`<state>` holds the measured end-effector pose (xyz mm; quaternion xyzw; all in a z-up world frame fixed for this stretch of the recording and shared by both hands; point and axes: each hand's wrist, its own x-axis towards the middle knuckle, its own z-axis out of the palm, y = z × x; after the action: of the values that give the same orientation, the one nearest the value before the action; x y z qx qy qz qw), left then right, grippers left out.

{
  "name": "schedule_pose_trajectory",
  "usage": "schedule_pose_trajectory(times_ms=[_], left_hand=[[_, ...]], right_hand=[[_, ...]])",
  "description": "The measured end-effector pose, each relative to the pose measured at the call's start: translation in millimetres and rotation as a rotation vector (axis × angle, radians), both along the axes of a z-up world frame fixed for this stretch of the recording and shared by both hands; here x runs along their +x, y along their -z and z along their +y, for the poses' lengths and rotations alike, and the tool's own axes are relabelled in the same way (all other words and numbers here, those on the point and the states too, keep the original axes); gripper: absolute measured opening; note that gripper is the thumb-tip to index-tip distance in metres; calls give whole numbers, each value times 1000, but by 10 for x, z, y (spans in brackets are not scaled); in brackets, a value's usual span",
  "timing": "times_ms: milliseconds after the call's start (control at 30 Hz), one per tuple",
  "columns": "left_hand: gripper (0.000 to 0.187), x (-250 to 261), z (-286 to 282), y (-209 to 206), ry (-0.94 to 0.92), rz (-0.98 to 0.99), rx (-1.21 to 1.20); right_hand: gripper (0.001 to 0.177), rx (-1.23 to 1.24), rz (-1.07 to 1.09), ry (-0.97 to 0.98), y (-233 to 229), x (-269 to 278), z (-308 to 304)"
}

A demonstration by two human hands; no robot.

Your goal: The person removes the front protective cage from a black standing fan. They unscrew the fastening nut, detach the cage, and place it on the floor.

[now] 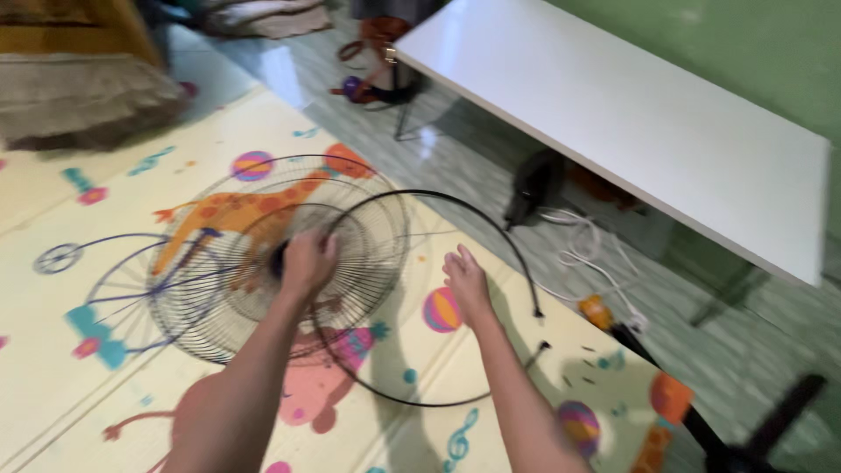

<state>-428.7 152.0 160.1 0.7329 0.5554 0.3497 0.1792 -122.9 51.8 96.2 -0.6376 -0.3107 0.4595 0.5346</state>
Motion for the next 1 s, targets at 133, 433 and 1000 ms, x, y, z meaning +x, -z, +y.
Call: schedule_pose_trajectory(times_ms=[133,433,1000], left_hand=[[23,1424,-227,42,220,-181,12],[19,3393,-1697,13,680,-212,-175],[25,5111,-2807,-2580,471,-497,-348]], right_hand=[[63,39,-69,144,-169,858,-382],[45,46,-484,205,105,2252,-2443],[53,180,-1005,181,-3882,2953,-3222]])
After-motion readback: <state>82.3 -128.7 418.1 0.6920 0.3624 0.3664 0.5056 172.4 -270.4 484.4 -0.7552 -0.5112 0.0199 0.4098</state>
